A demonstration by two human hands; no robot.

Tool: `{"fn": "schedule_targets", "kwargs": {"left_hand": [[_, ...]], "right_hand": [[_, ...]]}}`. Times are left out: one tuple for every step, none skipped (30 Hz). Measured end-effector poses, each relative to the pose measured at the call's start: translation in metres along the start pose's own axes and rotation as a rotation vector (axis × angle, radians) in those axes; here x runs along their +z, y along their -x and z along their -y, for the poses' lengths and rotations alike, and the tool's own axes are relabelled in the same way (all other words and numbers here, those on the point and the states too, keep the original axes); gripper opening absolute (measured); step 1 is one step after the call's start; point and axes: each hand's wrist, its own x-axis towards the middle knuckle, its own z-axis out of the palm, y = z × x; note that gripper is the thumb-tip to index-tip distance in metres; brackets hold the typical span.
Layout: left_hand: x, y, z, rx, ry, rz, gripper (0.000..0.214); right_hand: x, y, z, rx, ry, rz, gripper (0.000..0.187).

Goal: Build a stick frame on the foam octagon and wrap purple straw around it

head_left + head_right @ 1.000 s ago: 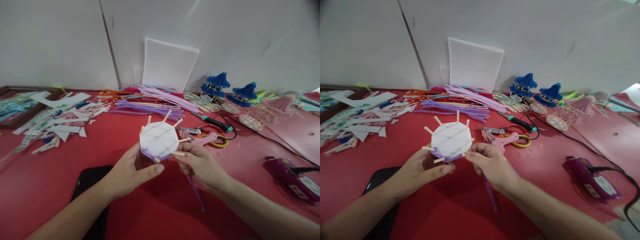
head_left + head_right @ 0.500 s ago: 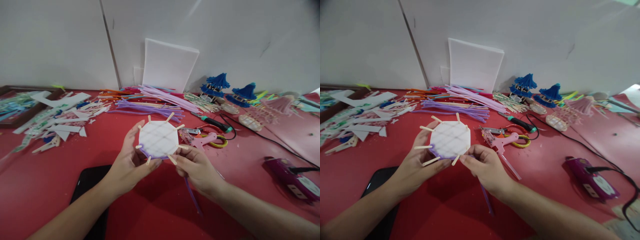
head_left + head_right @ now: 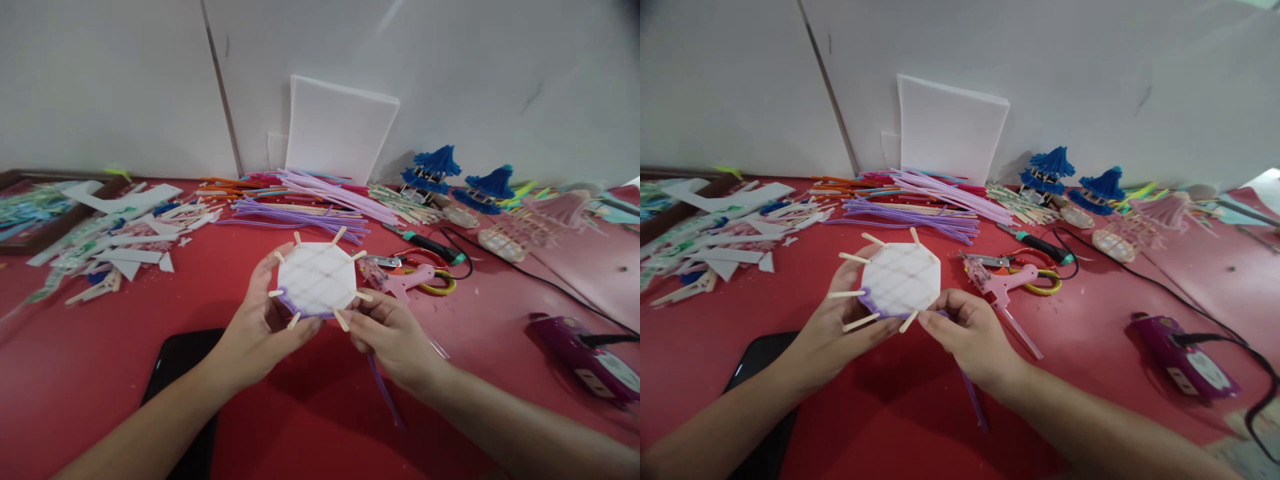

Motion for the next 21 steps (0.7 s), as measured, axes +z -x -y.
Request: {"fn": "schedule_targets", "kwargs": {"left_hand": [[-0.0001,0.0,-0.0005,-0.023,-0.01,0.005,0.084],[-0.0002,0.0,-0.0012,-0.045,-0.021,0.01,0.085],[-0.0002,-0.0001,-0.0018,-0.062,-0.03,0.015,0.086],[-0.0002,-0.0004,-0.0023,-0.073,-0.036,0.021,0.086],[-0.0003,-0.0006,-0.0027,-0.071,-0.038,0.023,0.085],[-0.0003,-0.001,-0.0028,-0.06,-0.041,0.023,0.081],[-0.0005,-0.0013,-0.0026,-0.049,-0.053,0.024,0.074],[-0.0009,-0.0016,-0.0022,-0.041,-0.071,0.027,0.065],[-0.0014,-0.0018,-0.0016,-0.036,-0.094,0.033,0.055],[-0.0021,-0.0019,-0.0008,-0.035,-0.119,0.042,0.046],[-0.0028,-0.002,0.0001,-0.033,-0.145,0.051,0.039],[-0.0035,-0.0019,0.0011,-0.032,-0.166,0.06,0.035],[-0.0042,-0.0018,0.0019,-0.031,-0.179,0.067,0.032],[-0.0047,-0.0015,0.0025,-0.028,-0.189,0.071,0.031],[-0.0049,-0.0012,0.0029,-0.025,-0.196,0.07,0.031],[-0.0049,-0.0007,0.003,-0.022,-0.199,0.061,0.031],[-0.0046,-0.0003,0.0029,-0.023,-0.198,0.051,0.031],[-0.0042,0.0002,0.0026,-0.025,-0.195,0.043,0.03],[-0.0035,0.0006,0.0022,-0.022,-0.192,0.038,0.028],[-0.0028,0.0009,0.0017,-0.01,-0.174,0.02,0.025],[-0.0021,0.0011,0.0012,0.008,-0.145,-0.01,0.023]], "right_hand": [[0.0005,0.0003,0.0001,-0.007,0.001,-0.002,0.022],[0.0011,0.0006,0.0002,-0.011,0.002,-0.003,0.022],[0.0017,0.001,0.0003,-0.016,0.005,-0.005,0.022],[0.0022,0.0015,0.0004,-0.019,0.01,-0.006,0.022],[0.0027,0.0019,0.0004,-0.022,0.017,-0.008,0.021],[0.0031,0.0022,0.0004,-0.023,0.024,-0.008,0.021],[0.0033,0.0024,0.0003,-0.023,0.032,-0.003,0.02],[0.0036,0.0025,0.0001,-0.021,0.04,0.007,0.02],[0.0037,0.0025,-0.0001,-0.02,0.044,0.017,0.02],[0.0039,0.0025,-0.0002,-0.019,0.048,0.027,0.02],[0.0039,0.0025,-0.0003,-0.02,0.05,0.036,0.02],[0.004,0.0025,-0.0004,-0.023,0.052,0.041,0.02],[0.004,0.0025,-0.0003,-0.026,0.052,0.044,0.02],[0.0039,0.0025,-0.0001,-0.026,0.053,0.045,0.02],[0.0038,0.0026,0.0,-0.023,0.055,0.046,0.02],[0.0037,0.0026,0.0002,-0.016,0.057,0.045,0.019],[0.0036,0.0026,0.0002,-0.008,0.059,0.041,0.019],[0.0035,0.0025,0.0001,-0.003,0.062,0.037,0.019],[0.0033,0.0024,-0.0001,-0.002,0.068,0.036,0.019],[0.0032,0.0021,-0.0004,-0.006,0.074,0.036,0.019],[0.0032,0.0019,-0.0006,-0.013,0.081,0.039,0.019]]}}
